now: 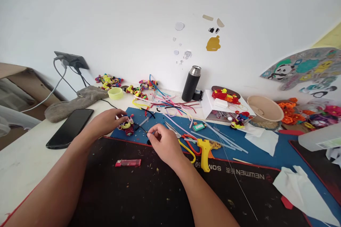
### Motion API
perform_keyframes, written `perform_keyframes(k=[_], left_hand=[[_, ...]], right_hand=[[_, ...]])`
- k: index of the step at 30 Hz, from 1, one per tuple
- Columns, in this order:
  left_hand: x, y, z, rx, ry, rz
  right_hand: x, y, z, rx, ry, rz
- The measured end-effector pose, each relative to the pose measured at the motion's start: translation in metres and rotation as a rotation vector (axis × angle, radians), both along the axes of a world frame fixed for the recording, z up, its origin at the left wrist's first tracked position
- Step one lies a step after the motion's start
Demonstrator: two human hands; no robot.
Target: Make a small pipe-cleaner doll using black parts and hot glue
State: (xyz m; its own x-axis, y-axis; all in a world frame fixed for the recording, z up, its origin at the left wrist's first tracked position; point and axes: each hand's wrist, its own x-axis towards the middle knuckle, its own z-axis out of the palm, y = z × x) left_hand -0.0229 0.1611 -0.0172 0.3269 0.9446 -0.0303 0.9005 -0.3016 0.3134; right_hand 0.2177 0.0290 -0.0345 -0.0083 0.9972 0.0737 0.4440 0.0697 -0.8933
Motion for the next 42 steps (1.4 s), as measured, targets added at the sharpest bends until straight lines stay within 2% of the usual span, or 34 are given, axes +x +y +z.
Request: perform_keyframes(k=[6, 25, 33, 42], left_hand=[[0.0, 0.005, -0.004, -0.056, -0.059, 0.051], [0.003, 0.006, -0.009, -0.103, -0.088, 0.023], [0.007, 0.003, 0.001, -0.189, -0.13, -0.026], [0.01, -0.004, 0.011, -0.231, -0.192, -0.023]], right_hand=[[0.0, -0.001, 0.003, -0.024, 0.016, 0.038], [0.001, 0.0, 0.005, -0.063, 0.084, 0.046], [0.001, 0.002, 0.003, -0.189, 0.319, 0.075], [0.004, 0.006, 0.007, -0.304, 0.614, 0.043]])
